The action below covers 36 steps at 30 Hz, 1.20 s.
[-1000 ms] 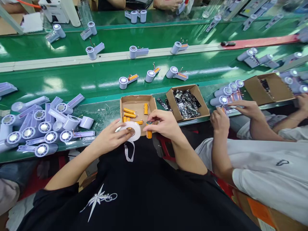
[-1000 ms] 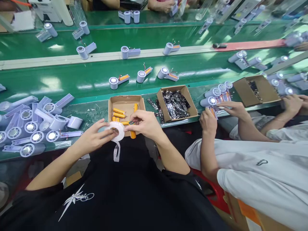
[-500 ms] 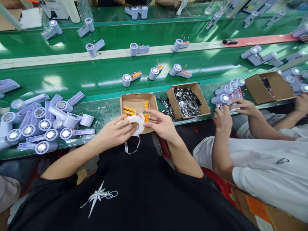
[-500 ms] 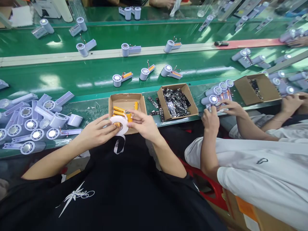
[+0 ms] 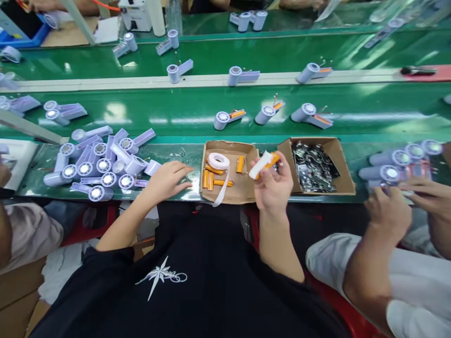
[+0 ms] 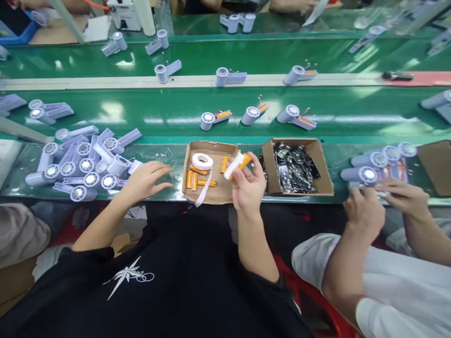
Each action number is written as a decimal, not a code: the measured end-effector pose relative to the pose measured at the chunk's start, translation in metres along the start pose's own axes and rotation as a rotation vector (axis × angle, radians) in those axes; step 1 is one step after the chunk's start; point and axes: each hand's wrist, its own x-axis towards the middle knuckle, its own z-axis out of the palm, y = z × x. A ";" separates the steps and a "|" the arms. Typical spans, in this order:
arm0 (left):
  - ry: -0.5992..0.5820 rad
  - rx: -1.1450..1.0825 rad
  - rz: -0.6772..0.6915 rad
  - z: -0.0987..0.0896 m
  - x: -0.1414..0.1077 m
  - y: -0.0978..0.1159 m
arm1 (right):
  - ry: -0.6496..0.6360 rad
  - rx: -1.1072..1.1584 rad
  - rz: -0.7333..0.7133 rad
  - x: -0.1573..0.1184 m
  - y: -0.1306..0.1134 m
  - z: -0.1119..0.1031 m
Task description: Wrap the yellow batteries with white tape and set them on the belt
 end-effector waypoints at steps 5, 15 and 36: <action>-0.063 0.294 -0.295 -0.020 -0.113 -0.040 | 0.067 -0.023 0.088 -0.044 0.005 -0.045; 0.259 0.146 -0.108 -0.006 -0.063 -0.035 | -0.068 -0.063 0.140 -0.029 0.003 -0.028; -0.082 -0.248 -0.151 0.066 0.224 -0.182 | -0.778 -1.091 -0.133 0.173 0.072 0.135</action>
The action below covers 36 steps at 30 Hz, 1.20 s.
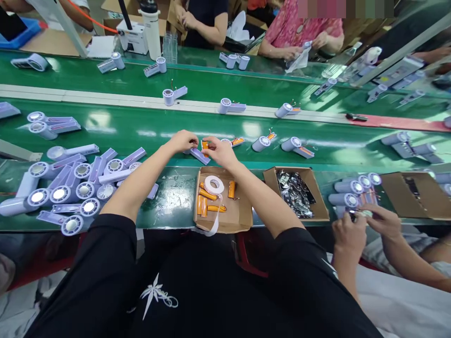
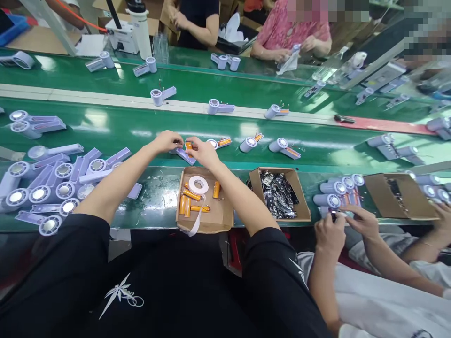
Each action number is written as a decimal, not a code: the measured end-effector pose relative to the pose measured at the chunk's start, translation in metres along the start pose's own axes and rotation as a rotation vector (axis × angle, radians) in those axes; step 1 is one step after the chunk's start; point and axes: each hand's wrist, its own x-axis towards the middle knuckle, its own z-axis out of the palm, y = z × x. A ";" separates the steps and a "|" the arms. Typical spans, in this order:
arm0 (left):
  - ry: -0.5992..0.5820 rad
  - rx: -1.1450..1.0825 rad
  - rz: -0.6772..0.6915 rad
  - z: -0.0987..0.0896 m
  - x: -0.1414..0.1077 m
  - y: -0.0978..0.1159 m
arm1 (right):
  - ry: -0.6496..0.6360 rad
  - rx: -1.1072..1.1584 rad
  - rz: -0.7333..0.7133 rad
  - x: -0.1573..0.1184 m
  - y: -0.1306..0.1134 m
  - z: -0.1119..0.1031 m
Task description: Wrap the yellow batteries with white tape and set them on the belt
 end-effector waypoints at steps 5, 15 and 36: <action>0.006 0.000 -0.019 0.006 0.004 0.006 | -0.146 -0.426 -0.055 -0.003 0.001 0.004; 0.025 -0.043 -0.058 0.013 0.013 0.022 | -0.420 -0.742 0.015 0.018 -0.015 0.007; 0.098 0.299 0.463 0.004 -0.140 0.146 | 0.109 0.329 0.059 -0.259 -0.047 0.006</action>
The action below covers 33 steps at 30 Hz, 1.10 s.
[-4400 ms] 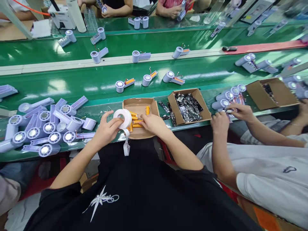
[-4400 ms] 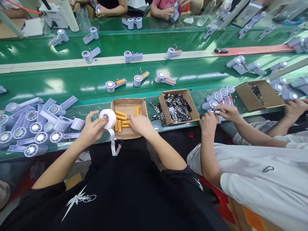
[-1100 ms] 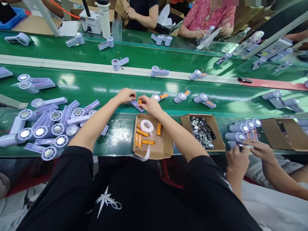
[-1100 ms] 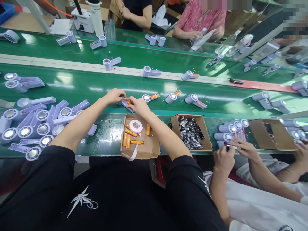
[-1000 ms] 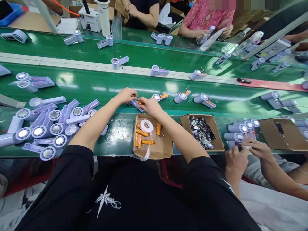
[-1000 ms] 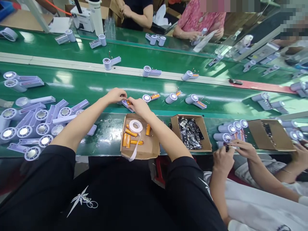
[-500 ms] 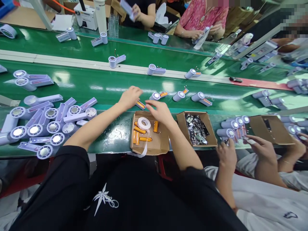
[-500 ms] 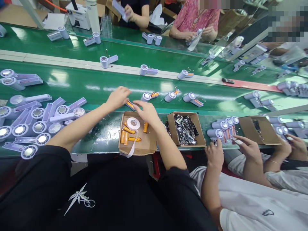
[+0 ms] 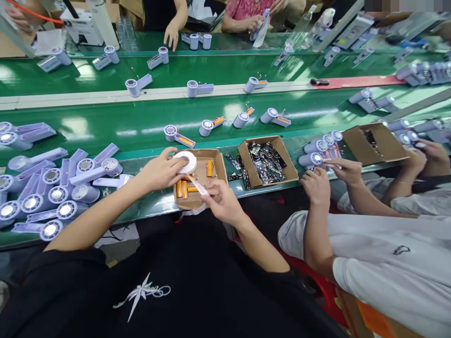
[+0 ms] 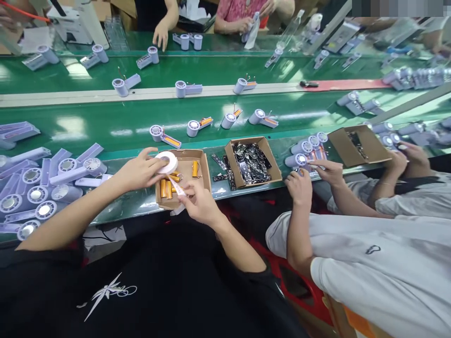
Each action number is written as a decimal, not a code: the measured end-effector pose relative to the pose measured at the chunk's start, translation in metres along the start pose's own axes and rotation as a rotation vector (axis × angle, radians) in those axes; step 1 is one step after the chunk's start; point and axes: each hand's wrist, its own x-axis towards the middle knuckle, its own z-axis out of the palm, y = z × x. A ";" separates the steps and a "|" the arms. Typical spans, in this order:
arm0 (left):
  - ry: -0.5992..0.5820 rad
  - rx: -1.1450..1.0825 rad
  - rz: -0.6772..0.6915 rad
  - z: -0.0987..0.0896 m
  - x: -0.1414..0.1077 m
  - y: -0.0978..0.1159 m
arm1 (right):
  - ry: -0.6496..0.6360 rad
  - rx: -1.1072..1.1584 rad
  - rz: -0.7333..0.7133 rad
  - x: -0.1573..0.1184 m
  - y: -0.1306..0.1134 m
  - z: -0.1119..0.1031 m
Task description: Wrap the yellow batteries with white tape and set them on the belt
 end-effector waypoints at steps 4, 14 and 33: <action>0.024 0.039 0.045 -0.024 -0.047 0.006 | -0.532 -0.031 -0.158 -0.009 -0.028 -0.021; 0.212 -0.097 -0.163 -0.027 -0.083 0.040 | -0.347 -1.095 -0.111 0.105 0.027 -0.050; 0.299 -0.069 0.112 -0.034 -0.089 0.067 | -0.067 0.343 -0.096 0.041 -0.005 -0.020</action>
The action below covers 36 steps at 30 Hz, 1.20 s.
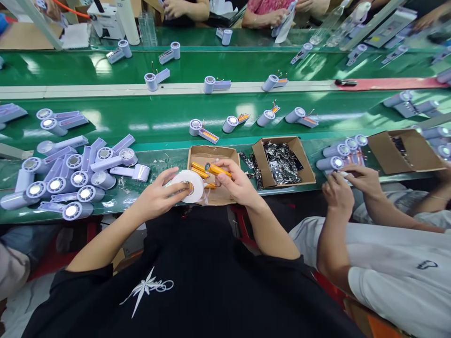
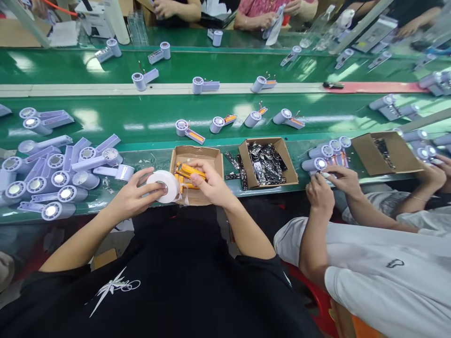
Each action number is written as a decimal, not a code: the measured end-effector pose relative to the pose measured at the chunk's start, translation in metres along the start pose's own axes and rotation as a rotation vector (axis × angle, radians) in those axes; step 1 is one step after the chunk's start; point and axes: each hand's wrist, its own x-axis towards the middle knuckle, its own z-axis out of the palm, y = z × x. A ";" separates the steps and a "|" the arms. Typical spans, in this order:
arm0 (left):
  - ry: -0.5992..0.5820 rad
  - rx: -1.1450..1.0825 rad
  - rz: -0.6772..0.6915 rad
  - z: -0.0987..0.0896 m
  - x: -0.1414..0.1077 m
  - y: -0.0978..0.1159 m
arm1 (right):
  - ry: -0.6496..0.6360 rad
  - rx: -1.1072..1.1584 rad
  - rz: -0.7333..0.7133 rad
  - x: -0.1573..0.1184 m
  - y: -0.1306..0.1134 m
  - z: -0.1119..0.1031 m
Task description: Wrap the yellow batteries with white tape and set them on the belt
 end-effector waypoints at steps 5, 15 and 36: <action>-0.113 0.067 0.168 -0.006 0.014 0.005 | 0.112 -0.293 -0.118 -0.003 -0.023 0.007; -0.385 0.097 0.129 -0.010 0.024 0.009 | -0.230 -0.346 -0.004 0.000 -0.022 0.004; -0.326 -0.090 -0.370 0.007 -0.049 -0.001 | 0.603 0.303 -0.090 0.000 0.010 -0.011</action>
